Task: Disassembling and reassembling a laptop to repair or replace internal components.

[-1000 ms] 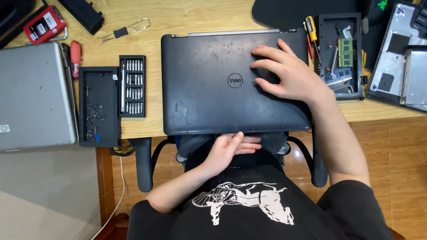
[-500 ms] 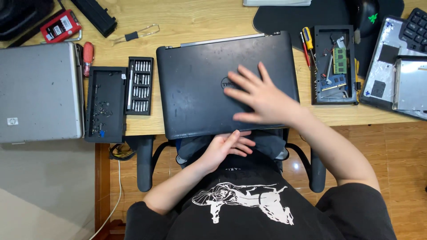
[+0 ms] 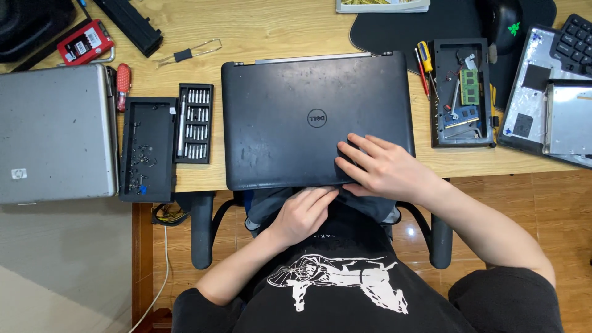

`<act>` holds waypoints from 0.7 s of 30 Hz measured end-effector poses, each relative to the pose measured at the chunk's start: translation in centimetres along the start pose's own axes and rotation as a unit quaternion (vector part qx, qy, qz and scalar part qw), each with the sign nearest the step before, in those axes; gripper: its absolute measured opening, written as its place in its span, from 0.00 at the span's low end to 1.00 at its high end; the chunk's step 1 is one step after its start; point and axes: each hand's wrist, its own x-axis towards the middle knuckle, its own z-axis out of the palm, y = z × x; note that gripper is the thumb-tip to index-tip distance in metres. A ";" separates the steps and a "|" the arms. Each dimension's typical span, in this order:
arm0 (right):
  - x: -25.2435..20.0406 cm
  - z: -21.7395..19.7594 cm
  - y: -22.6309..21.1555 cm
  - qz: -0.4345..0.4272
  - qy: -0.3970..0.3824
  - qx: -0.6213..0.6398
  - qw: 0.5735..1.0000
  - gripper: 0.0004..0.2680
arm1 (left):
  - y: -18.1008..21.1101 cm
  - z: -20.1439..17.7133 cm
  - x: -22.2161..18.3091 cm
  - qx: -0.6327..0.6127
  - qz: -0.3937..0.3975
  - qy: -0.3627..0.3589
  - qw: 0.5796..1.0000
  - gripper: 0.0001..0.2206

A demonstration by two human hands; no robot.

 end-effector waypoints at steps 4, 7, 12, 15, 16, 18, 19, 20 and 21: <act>-0.2 0.1 -0.7 -0.060 0.015 -0.109 0.992 0.17 | -0.7 0.3 -0.7 0.085 0.106 0.025 0.990 0.22; -0.5 0.3 -1.0 -0.093 0.010 -0.162 0.982 0.16 | -1.0 0.4 -0.8 0.185 0.136 0.024 0.973 0.23; 0.2 -0.1 -1.1 -0.117 -0.024 -0.203 0.972 0.15 | -2.8 2.3 -2.0 0.219 0.124 0.071 0.965 0.21; 1.7 -0.9 -1.6 -0.098 -0.029 -0.130 0.986 0.15 | -3.2 2.5 -2.2 0.250 0.124 0.087 0.956 0.20; 2.3 -1.3 -1.6 -0.087 -0.029 -0.080 0.993 0.16 | -3.4 2.6 -2.2 0.248 0.125 0.089 0.957 0.19; 2.2 -1.4 -1.4 -0.076 -0.019 -0.088 0.993 0.17 | -3.4 2.8 -2.2 0.238 0.125 0.091 0.959 0.19; 2.3 -1.4 -1.2 -0.067 -0.009 -0.097 0.993 0.17 | -3.5 2.8 -2.1 0.230 0.124 0.096 0.961 0.19; 2.0 -1.5 -1.0 -0.066 -0.009 -0.098 0.993 0.17 | -3.7 2.8 -2.0 0.229 0.125 0.096 0.961 0.19; 1.7 -1.5 -0.9 -0.088 -0.019 -0.120 0.989 0.17 | -3.7 2.8 -2.1 0.223 0.121 0.091 0.963 0.19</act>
